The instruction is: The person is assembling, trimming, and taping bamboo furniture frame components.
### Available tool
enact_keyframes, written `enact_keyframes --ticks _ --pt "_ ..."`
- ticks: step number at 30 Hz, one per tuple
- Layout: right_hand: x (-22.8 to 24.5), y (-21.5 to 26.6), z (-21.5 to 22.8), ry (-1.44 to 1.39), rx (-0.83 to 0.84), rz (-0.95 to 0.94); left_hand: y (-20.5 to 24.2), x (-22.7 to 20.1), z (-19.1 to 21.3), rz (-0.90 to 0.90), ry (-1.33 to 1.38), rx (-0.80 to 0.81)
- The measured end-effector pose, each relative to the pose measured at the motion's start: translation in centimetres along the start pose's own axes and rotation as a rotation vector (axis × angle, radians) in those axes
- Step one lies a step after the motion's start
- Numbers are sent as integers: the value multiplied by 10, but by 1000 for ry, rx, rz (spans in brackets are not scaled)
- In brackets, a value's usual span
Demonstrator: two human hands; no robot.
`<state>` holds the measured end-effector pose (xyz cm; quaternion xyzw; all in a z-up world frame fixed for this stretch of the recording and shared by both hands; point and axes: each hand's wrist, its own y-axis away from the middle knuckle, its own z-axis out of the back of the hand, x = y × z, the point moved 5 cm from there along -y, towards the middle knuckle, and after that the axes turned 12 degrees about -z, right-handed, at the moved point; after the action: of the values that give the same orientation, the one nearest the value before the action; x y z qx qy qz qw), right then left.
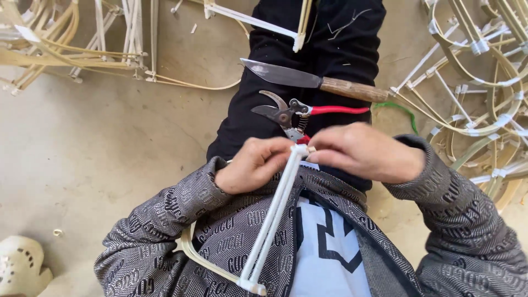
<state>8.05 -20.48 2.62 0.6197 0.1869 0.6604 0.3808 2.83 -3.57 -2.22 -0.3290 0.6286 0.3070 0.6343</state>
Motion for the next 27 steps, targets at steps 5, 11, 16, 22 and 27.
enact_keyframes --ticks 5,11,16,22,27 --pt "1 -3 -2 462 -780 202 4 -9 35 98 318 -261" --pt "-26 -37 -26 652 -742 -132 10 0 40 143 552 -309" --pt "-34 -8 -9 352 -779 -32 18 7 47 195 518 -371" --pt "-14 20 -9 -40 -751 -115 10 15 34 114 552 -386" --pt "3 24 -18 175 -828 120 8 16 20 158 528 -337"
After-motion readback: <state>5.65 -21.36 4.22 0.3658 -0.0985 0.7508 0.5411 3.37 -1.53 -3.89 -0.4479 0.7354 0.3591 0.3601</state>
